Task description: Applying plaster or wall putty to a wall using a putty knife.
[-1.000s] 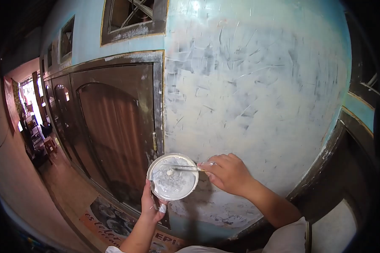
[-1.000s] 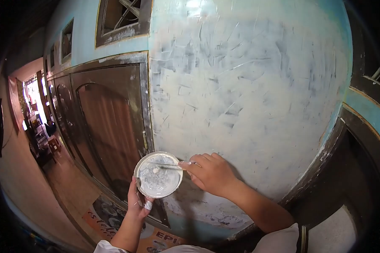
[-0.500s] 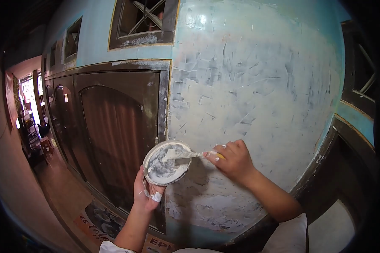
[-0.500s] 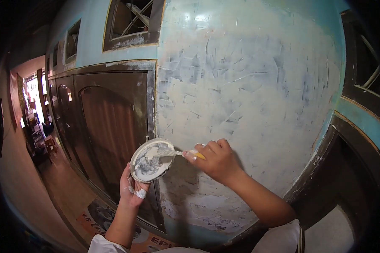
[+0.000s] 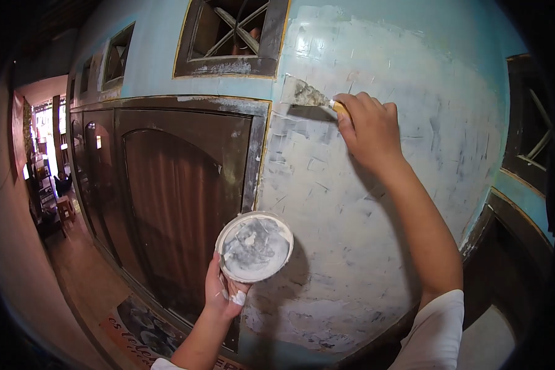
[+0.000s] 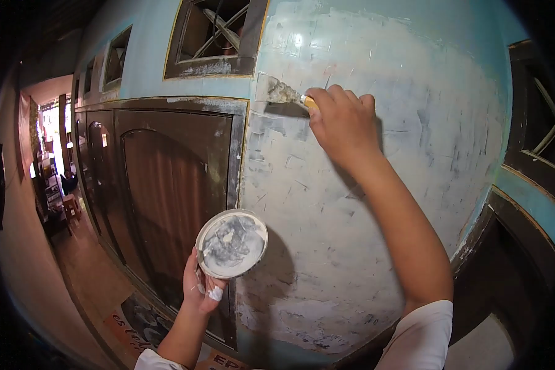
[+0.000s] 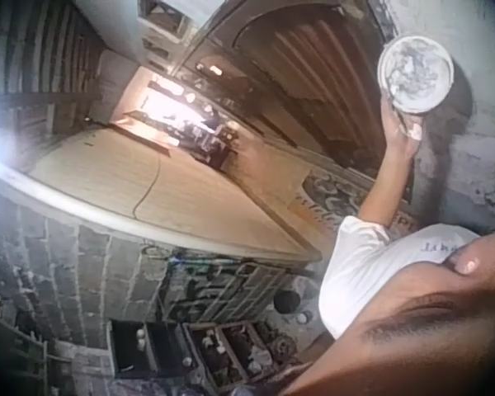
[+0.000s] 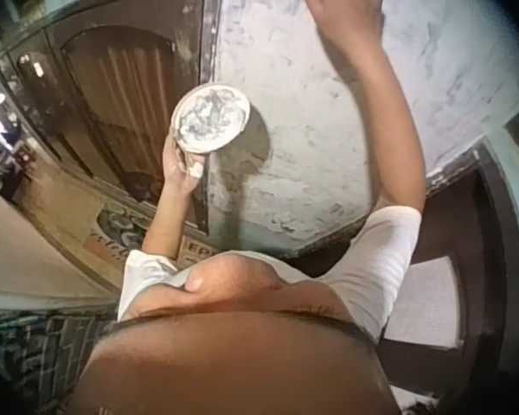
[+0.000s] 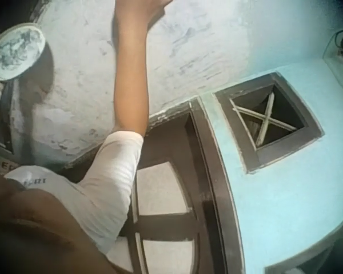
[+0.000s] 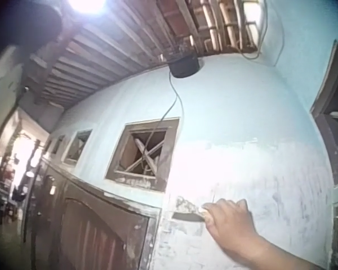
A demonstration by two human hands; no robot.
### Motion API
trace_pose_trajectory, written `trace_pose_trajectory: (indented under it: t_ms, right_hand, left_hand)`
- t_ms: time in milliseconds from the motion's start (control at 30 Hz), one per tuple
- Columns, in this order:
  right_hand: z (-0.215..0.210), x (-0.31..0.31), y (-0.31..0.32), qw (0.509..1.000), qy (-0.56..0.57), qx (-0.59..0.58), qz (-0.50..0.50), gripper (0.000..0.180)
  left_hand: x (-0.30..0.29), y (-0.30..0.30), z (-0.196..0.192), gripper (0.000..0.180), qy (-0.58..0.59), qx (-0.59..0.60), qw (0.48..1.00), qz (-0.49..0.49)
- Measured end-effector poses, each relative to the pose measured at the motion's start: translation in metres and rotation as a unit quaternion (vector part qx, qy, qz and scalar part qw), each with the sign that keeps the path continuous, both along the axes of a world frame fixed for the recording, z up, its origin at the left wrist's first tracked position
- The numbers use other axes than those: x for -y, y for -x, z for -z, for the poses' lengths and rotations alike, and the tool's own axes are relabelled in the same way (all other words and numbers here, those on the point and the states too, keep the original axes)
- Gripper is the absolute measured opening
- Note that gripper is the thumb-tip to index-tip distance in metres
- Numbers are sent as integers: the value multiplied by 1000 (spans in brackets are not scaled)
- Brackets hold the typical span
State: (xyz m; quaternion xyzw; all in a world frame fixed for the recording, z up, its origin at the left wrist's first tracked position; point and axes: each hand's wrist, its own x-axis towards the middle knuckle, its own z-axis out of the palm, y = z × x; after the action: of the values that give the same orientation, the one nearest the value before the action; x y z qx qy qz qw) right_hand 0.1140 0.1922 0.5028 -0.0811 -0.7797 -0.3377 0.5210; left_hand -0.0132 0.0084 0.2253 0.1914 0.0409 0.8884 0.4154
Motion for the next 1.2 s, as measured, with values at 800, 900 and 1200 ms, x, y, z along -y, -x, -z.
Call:
trace_pose_trajectory:
  t_ms: [800, 900, 1200]
  right_hand:
    - [-26, 2, 19, 994, -86, 21, 70, 19]
    - [-22, 5, 28, 992, -57, 43, 106, 18]
    - [-30, -2, -21, 990, -73, 9, 121, 19]
  left_hand:
    - [14, -2, 68, 51, 126, 1, 992, 20]
    - [15, -5, 76, 51, 113, -10, 993, 24]
    - [29, -4, 92, 49, 122, 35, 992, 14]
